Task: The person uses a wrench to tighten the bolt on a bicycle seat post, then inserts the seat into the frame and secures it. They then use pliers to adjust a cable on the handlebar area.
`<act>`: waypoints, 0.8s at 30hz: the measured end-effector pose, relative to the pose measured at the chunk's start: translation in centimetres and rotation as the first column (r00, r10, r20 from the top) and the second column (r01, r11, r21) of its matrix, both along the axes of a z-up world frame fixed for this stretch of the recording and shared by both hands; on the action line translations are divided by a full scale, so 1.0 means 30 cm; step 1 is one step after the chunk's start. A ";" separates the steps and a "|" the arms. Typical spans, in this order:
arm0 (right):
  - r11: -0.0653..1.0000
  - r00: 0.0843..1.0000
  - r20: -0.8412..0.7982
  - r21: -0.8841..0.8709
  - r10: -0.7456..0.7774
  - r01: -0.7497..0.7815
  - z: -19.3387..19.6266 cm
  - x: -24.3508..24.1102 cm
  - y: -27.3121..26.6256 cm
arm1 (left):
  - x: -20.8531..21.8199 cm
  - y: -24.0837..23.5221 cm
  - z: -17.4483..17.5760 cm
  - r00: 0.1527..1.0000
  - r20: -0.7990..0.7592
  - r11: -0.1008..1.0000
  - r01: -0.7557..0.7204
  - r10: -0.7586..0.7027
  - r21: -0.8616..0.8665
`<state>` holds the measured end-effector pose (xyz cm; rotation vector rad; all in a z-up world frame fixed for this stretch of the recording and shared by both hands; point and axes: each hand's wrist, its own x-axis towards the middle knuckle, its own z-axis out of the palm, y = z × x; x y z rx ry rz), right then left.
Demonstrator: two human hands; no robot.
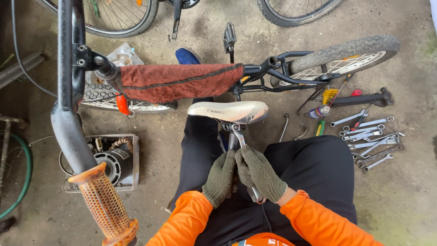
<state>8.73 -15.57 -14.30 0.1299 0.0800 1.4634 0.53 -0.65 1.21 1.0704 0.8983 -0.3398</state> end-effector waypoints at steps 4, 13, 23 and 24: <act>0.966 0.946 0.303 -0.186 -0.115 0.177 0.154 -0.022 0.000 | -0.028 0.018 0.004 0.993 0.112 1.000 0.023 -0.023 0.002; 0.749 -0.143 0.944 -0.136 0.296 0.649 0.470 0.013 -0.073 | -0.038 0.058 -0.075 0.969 0.222 0.991 0.086 -0.107 0.101; 0.696 -0.195 0.720 -0.507 0.666 0.508 0.670 0.207 -0.085 | -0.034 0.030 0.002 0.957 0.174 0.963 0.200 -0.232 0.182; 0.698 -0.197 0.721 -0.504 0.664 0.509 0.678 0.217 -0.090 | -0.033 0.027 0.004 0.957 0.175 0.963 0.199 -0.231 0.184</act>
